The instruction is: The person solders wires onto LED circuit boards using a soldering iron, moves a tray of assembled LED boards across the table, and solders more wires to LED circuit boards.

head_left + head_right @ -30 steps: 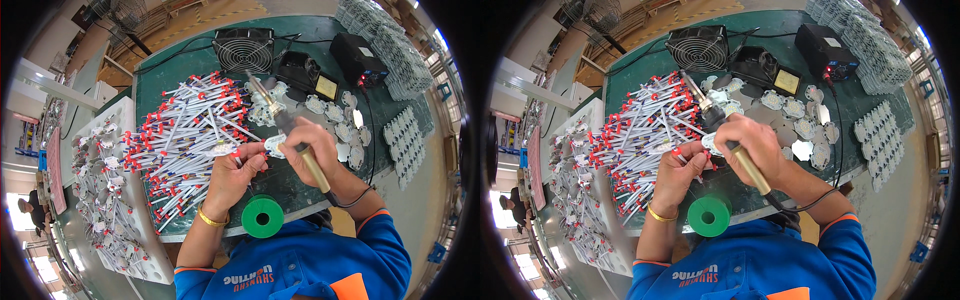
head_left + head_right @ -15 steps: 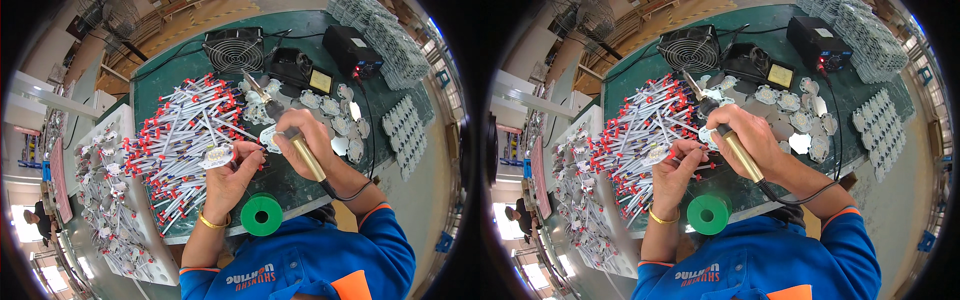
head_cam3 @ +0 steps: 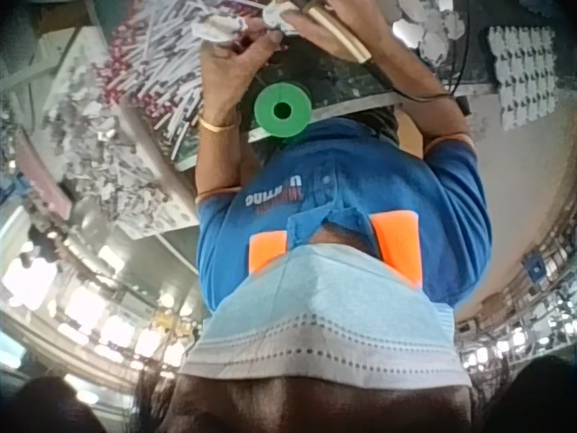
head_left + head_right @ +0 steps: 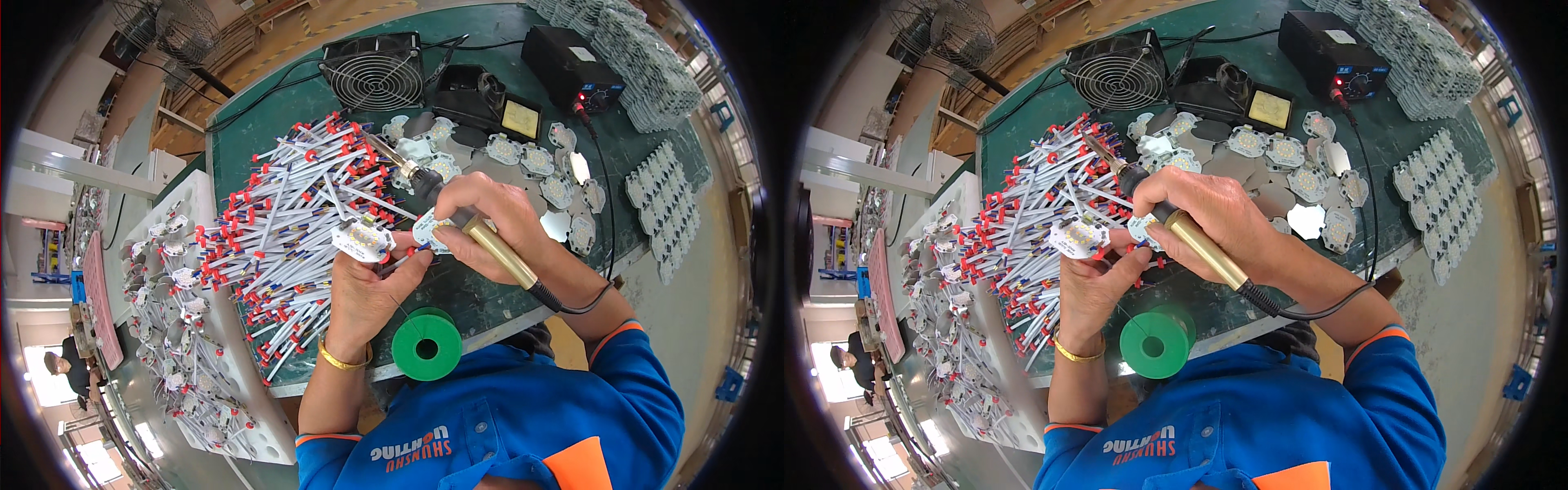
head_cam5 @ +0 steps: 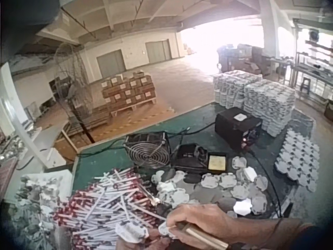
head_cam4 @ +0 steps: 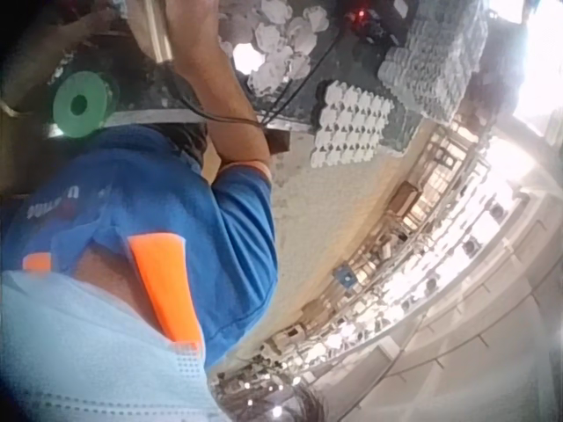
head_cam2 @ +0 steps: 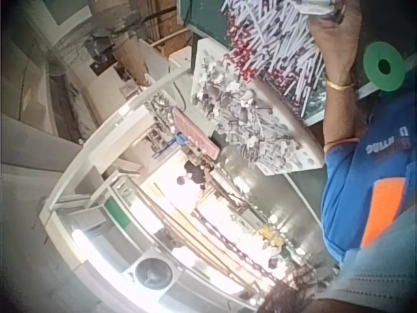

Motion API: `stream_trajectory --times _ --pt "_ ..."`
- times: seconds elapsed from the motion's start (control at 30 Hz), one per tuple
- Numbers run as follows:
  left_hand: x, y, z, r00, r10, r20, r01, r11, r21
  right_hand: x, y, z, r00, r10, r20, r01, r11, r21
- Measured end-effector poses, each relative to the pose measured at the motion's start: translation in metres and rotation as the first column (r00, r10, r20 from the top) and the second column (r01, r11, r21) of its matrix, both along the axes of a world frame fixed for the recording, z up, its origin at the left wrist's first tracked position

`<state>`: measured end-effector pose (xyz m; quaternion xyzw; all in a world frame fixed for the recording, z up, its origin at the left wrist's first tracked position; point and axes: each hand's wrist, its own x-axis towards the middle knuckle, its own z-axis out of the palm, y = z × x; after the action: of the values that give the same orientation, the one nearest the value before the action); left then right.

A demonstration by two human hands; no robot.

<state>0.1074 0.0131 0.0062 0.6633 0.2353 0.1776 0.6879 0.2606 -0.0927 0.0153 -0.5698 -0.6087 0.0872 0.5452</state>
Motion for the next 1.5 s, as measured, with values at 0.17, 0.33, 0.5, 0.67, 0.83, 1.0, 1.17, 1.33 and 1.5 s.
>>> stream_trajectory --times 0.17,0.33,0.5,0.67,0.83,1.0,1.17,1.33,1.5 --pt "0.0 0.0 -0.001 1.0 0.028 0.0 -0.028 1.0 0.012 -0.001 0.0 0.0 1.0 0.015 0.013 -0.015 1.0 -0.008" --pt "0.001 -0.002 0.003 0.999 0.007 -0.047 -0.009 0.999 -0.036 0.0 -0.001 0.0 0.999 0.039 0.005 -0.039 0.999 -0.022" --pt "0.0 0.001 -0.001 1.0 -0.013 -0.023 0.013 1.0 -0.008 -0.001 -0.001 -0.003 0.999 0.034 -0.002 -0.034 0.999 0.009" --pt "-0.006 0.0 0.008 0.988 0.143 0.057 -0.134 0.982 -0.134 -0.005 -0.003 0.003 0.997 -0.059 0.052 0.051 0.988 0.143" --pt "-0.027 0.0 0.013 0.959 0.266 0.095 -0.251 0.957 -0.142 -0.001 -0.03 0.003 0.992 -0.079 0.1 0.064 0.988 0.143" --pt "-0.046 -0.014 0.006 0.928 0.372 -0.006 -0.369 0.917 -0.155 -0.01 -0.04 0.0 0.978 0.099 0.186 -0.147 0.954 0.263" --pt "-0.043 -0.023 0.002 0.914 0.405 0.016 -0.394 0.897 -0.198 -0.016 -0.05 -0.008 0.956 0.173 0.237 -0.244 0.917 0.316" --pt "-0.043 -0.027 0.009 0.922 0.388 -0.013 -0.382 0.9 -0.21 -0.024 -0.054 -0.009 0.973 0.178 0.145 -0.216 0.924 0.316" --pt "-0.044 -0.028 0.01 0.917 0.398 0.002 -0.39 0.9 -0.197 -0.028 -0.049 -0.008 0.974 0.187 0.13 -0.22 0.921 0.322"
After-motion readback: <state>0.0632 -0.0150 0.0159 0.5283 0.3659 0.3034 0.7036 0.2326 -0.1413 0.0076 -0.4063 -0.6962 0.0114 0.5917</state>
